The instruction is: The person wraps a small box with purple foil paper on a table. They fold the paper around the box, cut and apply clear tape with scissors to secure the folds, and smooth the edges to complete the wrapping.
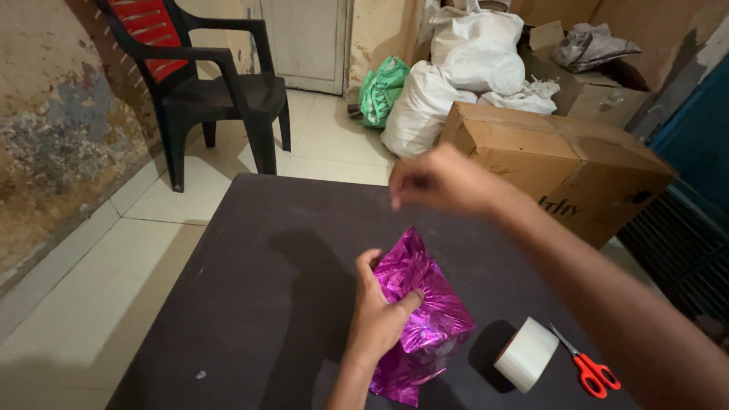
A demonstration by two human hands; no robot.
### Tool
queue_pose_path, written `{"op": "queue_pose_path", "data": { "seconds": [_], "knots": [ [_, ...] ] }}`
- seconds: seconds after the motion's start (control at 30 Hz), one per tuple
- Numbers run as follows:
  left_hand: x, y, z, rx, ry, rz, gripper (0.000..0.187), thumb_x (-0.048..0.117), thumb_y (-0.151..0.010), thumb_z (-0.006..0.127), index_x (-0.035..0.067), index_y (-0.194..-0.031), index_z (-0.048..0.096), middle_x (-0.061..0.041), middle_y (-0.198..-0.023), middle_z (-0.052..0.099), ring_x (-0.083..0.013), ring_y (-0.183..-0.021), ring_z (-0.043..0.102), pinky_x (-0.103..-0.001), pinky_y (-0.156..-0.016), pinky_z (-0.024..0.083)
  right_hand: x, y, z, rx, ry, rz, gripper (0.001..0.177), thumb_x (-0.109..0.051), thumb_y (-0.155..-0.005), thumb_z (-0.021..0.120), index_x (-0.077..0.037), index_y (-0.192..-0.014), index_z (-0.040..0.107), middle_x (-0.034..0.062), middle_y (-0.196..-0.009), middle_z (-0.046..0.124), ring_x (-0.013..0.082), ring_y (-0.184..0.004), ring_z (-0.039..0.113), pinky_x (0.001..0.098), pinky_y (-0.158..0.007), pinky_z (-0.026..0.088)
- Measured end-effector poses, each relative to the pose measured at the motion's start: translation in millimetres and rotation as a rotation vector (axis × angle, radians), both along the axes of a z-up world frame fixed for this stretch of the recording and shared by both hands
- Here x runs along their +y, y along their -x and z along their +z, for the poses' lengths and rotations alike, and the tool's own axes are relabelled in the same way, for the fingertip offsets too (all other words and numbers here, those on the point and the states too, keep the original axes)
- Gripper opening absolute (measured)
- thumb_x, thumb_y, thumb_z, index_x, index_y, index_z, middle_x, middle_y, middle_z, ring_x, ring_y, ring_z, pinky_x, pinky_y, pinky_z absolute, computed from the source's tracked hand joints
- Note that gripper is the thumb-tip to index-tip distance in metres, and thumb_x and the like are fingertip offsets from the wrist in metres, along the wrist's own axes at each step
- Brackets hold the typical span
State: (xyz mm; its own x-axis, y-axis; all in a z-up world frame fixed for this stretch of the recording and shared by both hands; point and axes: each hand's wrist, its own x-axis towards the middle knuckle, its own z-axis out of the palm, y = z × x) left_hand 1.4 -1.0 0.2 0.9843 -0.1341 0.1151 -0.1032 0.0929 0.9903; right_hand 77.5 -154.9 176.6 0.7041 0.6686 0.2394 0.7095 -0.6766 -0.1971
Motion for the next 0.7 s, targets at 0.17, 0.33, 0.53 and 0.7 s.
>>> {"op": "queue_pose_path", "data": {
  "seconds": [0.17,0.33,0.53,0.7],
  "knots": [
    [-5.5,1.3,-3.3,0.006,-0.033,0.107,0.094,0.009,-0.068,0.083,0.007,-0.145,0.03,-0.021,-0.144,0.044,-0.0326,-0.136,0.048,-0.042,-0.114,0.036,-10.2,2.1,7.1,0.086,-0.056,0.18,0.059,-0.025,-0.075,0.088,-0.003,-0.126,0.069,0.0114,-0.113,0.077,0.0257,-0.099,0.073,0.0413,-0.083,0.057],
    [-7.5,2.6,-4.4,0.031,-0.044,0.137,0.099,0.014,-0.066,0.087,0.007,-0.145,0.029,-0.023,-0.146,0.043,-0.0336,-0.137,0.046,-0.042,-0.114,0.034,3.7,10.2,-16.6,0.298,0.102,0.177,0.063,-0.021,-0.07,0.086,-0.007,-0.129,0.067,0.0074,-0.1,0.08,0.0195,-0.09,0.076,0.0346,-0.078,0.059],
    [-5.7,4.5,-2.0,-0.005,-0.067,0.141,0.088,0.019,-0.065,0.088,0.006,-0.137,0.04,-0.02,-0.13,0.059,-0.0313,-0.123,0.06,-0.039,-0.104,0.044,3.6,14.7,-15.4,0.204,0.123,-0.003,0.028,-0.017,-0.076,0.082,-0.01,-0.102,0.075,0.0034,-0.083,0.081,0.0156,-0.077,0.08,0.0322,-0.069,0.061],
    [-3.5,4.1,-1.9,-0.08,-0.106,0.161,0.067,0.019,-0.066,0.088,0.004,-0.123,0.056,-0.014,-0.121,0.064,-0.029,-0.114,0.064,-0.039,-0.097,0.048,4.5,28.1,-19.9,0.039,0.083,-0.054,0.018,-0.019,-0.077,0.083,-0.012,-0.092,0.076,0.0035,-0.082,0.08,0.0177,-0.077,0.079,0.0339,-0.067,0.061]
  ]
}}
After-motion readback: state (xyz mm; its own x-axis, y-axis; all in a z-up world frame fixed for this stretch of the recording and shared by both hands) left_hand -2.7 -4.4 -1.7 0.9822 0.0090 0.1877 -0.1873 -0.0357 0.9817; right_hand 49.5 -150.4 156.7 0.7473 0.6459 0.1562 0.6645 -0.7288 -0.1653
